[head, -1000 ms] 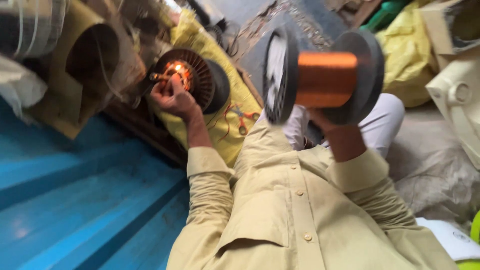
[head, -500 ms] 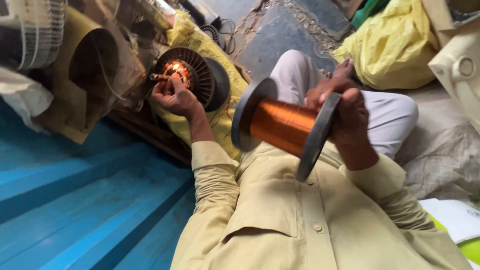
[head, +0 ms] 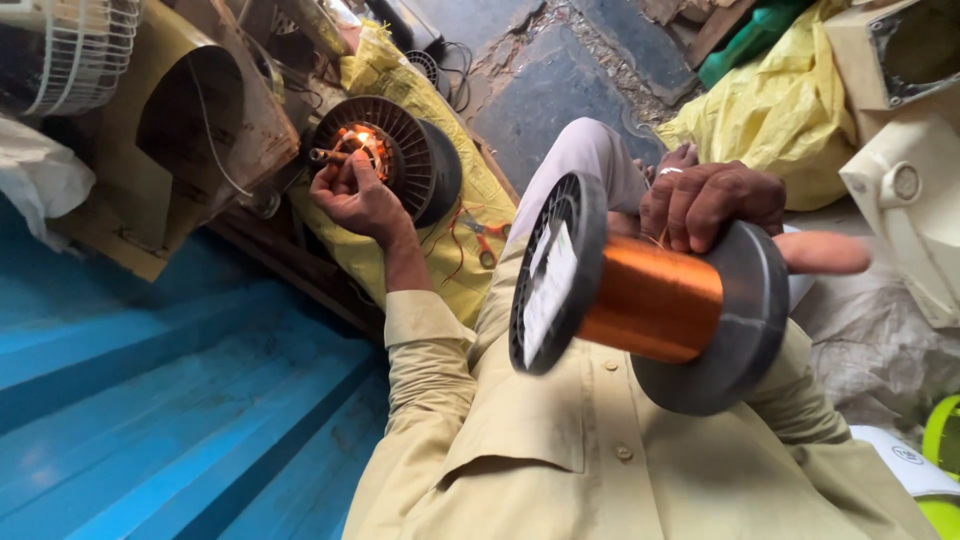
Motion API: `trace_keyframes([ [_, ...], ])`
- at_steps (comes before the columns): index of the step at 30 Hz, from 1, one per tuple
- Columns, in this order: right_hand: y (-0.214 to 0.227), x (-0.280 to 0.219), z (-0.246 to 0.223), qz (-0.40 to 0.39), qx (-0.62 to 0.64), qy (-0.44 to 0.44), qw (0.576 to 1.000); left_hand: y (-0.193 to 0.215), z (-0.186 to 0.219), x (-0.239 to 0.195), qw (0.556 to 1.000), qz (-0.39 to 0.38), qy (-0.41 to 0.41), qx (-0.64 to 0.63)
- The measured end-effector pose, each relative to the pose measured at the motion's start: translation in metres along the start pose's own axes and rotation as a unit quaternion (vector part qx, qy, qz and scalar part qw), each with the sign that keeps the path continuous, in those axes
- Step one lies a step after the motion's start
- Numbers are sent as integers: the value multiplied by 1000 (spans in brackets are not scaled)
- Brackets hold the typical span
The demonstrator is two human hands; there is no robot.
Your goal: The person sits on the floor and works on a motor stator, stripping and twisting copper wires with scissors. They use a lighter to heat the wire ends and handle a large spool of copper wire, then connect a power adapter to a nearby machine.
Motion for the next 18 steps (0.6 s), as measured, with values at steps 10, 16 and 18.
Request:
trace_keyframes([
  [10,-13,32,-6,-12,-103,-54,993,-1,3,-2,1000,3,-8,17],
  [16,-31,33,17,51,-132,-60,988,-1,9,-1,1000,4,0,21],
  [18,-39,26,21,84,-149,-63,983,-1,9,-2,1000,4,10,20],
])
Point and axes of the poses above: each hand's wrist, its own x-axis towards the middle knuckle, its own y-axis out of the back of the hand, z = x × y, the point moved 5 cm from there along x, towards the middle knuckle, and after that the axes turned 4 degrees about -y, right-handed, at the moved point
